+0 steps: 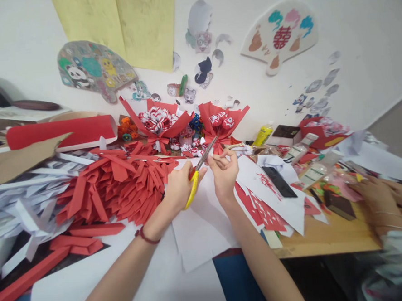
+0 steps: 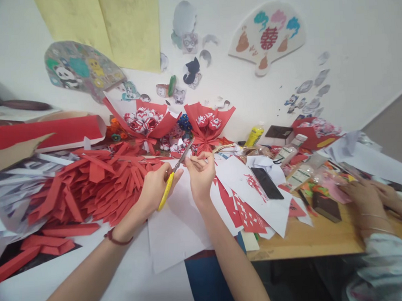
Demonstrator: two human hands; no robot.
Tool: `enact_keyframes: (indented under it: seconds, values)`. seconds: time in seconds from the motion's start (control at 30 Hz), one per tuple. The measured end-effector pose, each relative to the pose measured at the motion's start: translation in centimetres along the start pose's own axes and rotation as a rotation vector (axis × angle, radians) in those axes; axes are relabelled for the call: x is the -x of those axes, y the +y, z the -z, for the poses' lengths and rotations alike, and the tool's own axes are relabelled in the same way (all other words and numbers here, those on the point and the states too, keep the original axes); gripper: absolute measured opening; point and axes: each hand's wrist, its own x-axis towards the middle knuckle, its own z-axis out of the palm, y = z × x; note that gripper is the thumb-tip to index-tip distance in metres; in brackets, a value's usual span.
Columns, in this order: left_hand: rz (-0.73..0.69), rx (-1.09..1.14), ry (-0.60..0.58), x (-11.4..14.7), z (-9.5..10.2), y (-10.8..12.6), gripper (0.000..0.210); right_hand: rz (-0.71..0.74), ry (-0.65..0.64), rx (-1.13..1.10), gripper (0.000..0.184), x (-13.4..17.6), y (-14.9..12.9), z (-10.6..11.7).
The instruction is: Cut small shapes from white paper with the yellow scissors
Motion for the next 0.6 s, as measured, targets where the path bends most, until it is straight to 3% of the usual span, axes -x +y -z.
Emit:
enact_keyframes:
  seconds: [0.1,0.23,0.37,0.47,0.53,0.6]
  values:
    - [0.07,0.085,0.025,0.2,0.0,0.7,0.033,0.015,-0.024,0.04,0.035,0.4,-0.2,-0.4]
    - [0.199,0.428,-0.03,0.2,0.6,1.2,0.034,0.01,-0.072,0.035,0.031,0.3,-0.5,-0.4]
    - [0.204,0.532,0.097,-0.2,1.1,0.4,0.035,0.059,-0.151,0.093,0.033,0.0,-0.4,0.2]
    - [0.186,0.497,0.207,-0.5,1.2,-0.2,0.037,0.237,-0.163,0.341,0.029,0.0,0.1,1.0]
    - [0.197,0.517,0.223,-0.6,1.1,-0.3,0.038,0.419,-0.177,0.55,0.022,0.0,0.4,1.5]
    - [0.22,0.568,0.206,-0.7,0.9,-0.4,0.038,0.54,-0.283,0.677,0.013,0.1,0.6,1.8]
